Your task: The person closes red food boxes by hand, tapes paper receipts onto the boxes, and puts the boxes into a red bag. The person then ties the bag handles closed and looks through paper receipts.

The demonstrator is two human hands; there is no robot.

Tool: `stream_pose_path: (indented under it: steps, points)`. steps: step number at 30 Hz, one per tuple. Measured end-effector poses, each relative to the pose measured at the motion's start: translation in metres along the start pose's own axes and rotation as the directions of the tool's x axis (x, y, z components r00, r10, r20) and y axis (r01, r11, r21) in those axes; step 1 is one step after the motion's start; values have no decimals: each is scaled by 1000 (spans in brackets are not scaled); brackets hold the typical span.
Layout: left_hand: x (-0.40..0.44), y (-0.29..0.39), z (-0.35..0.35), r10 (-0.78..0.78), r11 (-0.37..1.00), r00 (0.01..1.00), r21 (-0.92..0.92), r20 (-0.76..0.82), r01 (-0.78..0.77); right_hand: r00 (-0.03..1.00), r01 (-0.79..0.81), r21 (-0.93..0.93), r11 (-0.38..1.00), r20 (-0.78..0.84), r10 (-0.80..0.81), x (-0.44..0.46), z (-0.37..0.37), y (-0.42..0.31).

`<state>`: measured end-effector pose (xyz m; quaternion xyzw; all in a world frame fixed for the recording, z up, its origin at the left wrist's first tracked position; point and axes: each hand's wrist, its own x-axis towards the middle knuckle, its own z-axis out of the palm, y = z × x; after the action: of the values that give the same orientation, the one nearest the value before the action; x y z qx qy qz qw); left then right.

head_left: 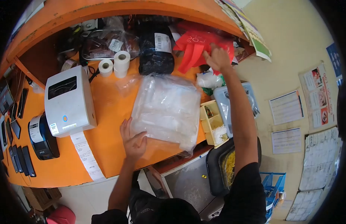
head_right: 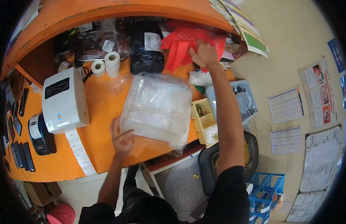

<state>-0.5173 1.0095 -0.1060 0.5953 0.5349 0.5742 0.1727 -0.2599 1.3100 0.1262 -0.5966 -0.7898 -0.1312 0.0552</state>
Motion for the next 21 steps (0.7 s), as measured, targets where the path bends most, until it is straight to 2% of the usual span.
stream_pose_path:
  steps: [2, 4, 6, 8, 10, 11, 13, 14, 16, 17, 19, 20, 21]
  points:
    - [15, 58, 9, -39, 993, 976, -116, -214, 14, 1000, -10, 150, 989, 1, 10, -3, 7, 6]
    - [43, 96, 34, 98, 956, 989, -265, -114, -126, 1000, -2, 242, 970, 19, -2, -6, 7, 13]
    - [78, 114, 83, 128, 915, 992, -382, -22, -127, 999, -45, 444, 895, 24, 38, -5, -7, 16]
    - [127, 131, 128, 277, 903, 961, -340, -4, -261, 991, -134, 592, 795, 85, 103, -6, -19, 14]
    - [167, 148, 156, 419, 903, 908, -114, 17, -415, 985, -147, 538, 830, 157, 73, -8, -43, 10]
    - [174, 146, 163, 448, 891, 893, -107, 51, -441, 979, -154, 513, 844, 195, 60, -10, -58, 9]
    - [181, 141, 179, 502, 865, 858, -96, 112, -493, 977, -174, 578, 798, -1, 214, -18, -94, 15]
    - [173, 140, 182, 525, 851, 848, -53, 71, -522, 950, -177, 611, 772, -99, 296, -24, -112, 21]
    - [152, 134, 176, 580, 814, 815, 34, 2, -580, 872, -130, 911, 392, -83, 483, -37, -141, 45]
    - [150, 132, 175, 639, 760, 769, 152, 9, -632, 826, -72, 984, 165, -34, 563, -47, -146, 53]
    - [162, 123, 192, 649, 726, 761, 289, 11, -623, 820, 70, 993, -98, -1, 572, -69, -143, 59]
    - [163, 119, 200, 705, 671, 709, 307, 15, -675, 821, 145, 964, -222, 8, 572, -77, -142, 63]
    - [166, 121, 203, 757, 612, 653, 326, 20, -720, 755, 192, 962, -195, -18, 655, -86, -132, 85]
